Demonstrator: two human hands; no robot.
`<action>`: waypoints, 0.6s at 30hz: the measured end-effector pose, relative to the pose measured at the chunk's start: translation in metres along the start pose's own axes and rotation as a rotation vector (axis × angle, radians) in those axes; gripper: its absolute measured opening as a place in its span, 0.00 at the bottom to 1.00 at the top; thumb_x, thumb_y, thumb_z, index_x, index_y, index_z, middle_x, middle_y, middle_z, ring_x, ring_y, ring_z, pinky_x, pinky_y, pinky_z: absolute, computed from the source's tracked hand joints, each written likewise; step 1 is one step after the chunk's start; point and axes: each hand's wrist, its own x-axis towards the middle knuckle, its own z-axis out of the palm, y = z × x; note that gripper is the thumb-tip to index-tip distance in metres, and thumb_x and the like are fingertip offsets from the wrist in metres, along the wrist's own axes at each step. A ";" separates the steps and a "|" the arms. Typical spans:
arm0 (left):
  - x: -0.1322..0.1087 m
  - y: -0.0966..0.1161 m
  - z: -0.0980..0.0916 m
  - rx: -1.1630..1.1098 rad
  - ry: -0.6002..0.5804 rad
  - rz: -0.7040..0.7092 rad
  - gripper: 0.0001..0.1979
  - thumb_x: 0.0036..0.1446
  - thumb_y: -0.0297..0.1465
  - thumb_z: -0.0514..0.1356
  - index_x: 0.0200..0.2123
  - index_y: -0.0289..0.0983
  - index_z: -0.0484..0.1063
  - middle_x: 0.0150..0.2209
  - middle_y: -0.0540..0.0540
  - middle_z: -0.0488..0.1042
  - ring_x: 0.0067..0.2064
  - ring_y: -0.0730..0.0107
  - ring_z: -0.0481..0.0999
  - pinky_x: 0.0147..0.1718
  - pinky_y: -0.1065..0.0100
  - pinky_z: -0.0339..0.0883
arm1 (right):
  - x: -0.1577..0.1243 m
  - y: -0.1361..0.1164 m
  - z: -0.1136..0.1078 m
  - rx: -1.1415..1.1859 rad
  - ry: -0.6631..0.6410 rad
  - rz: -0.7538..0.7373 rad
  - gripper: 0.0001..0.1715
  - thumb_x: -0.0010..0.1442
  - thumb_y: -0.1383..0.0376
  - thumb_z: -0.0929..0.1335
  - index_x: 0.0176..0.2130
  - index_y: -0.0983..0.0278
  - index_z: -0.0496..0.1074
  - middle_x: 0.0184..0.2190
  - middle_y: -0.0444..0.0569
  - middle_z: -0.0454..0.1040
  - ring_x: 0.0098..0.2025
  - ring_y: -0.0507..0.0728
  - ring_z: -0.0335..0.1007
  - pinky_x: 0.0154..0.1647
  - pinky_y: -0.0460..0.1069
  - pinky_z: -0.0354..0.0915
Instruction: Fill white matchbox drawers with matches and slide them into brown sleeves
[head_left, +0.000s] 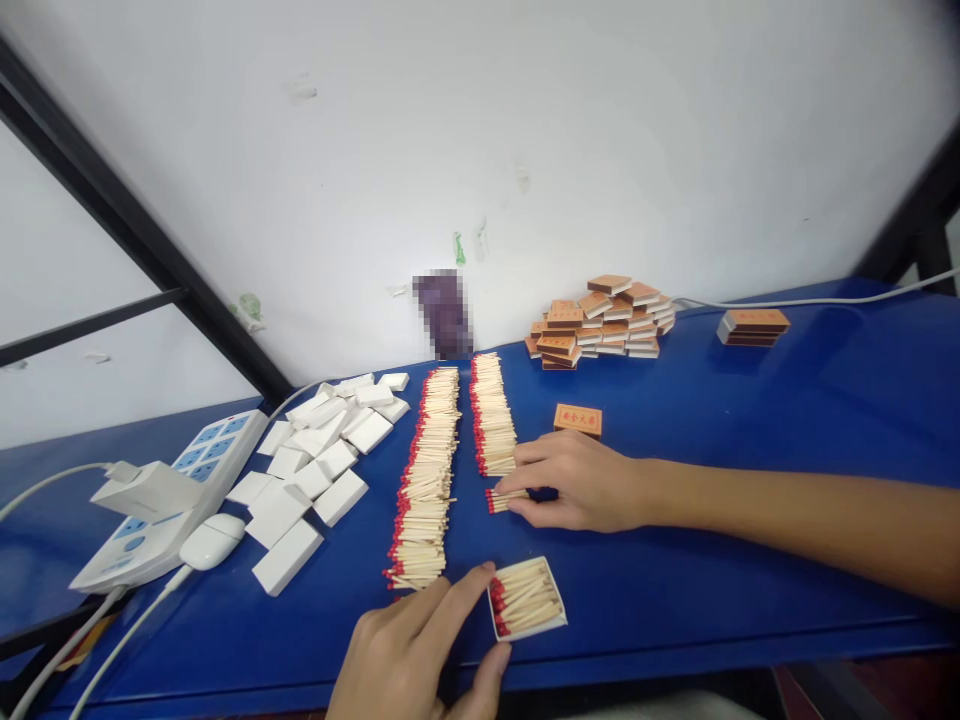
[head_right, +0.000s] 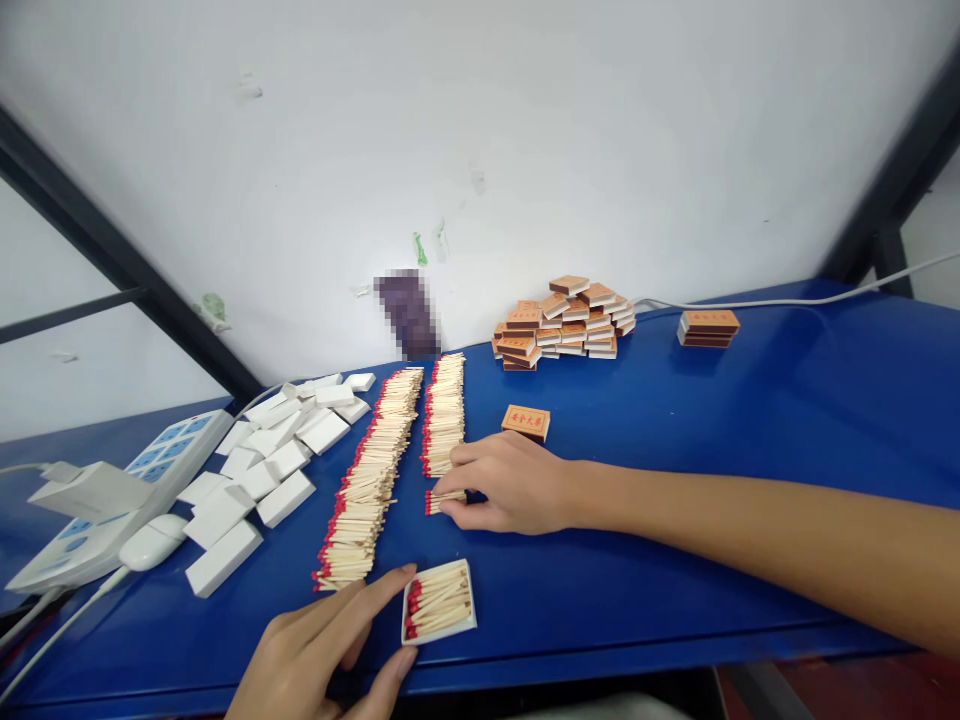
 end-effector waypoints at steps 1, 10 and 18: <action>0.000 0.000 0.000 -0.001 0.000 0.004 0.17 0.66 0.35 0.58 0.55 0.35 0.69 0.30 0.48 0.78 0.29 0.72 0.80 0.21 0.77 0.71 | 0.000 0.000 0.000 -0.003 0.001 0.008 0.13 0.68 0.66 0.65 0.35 0.64 0.78 0.29 0.44 0.72 0.30 0.51 0.66 0.30 0.47 0.54; -0.003 0.000 -0.001 -0.001 -0.030 -0.008 0.19 0.65 0.34 0.60 0.57 0.36 0.69 0.31 0.48 0.78 0.30 0.71 0.81 0.25 0.75 0.73 | 0.000 -0.001 -0.001 -0.011 0.000 0.008 0.14 0.68 0.64 0.64 0.35 0.64 0.78 0.29 0.45 0.72 0.30 0.51 0.66 0.29 0.47 0.53; -0.001 -0.001 -0.001 0.003 -0.014 0.000 0.18 0.66 0.35 0.59 0.56 0.35 0.70 0.31 0.48 0.78 0.29 0.72 0.80 0.24 0.76 0.72 | 0.000 -0.002 0.001 -0.040 0.056 0.099 0.13 0.66 0.64 0.65 0.38 0.65 0.79 0.31 0.47 0.76 0.31 0.52 0.69 0.31 0.47 0.57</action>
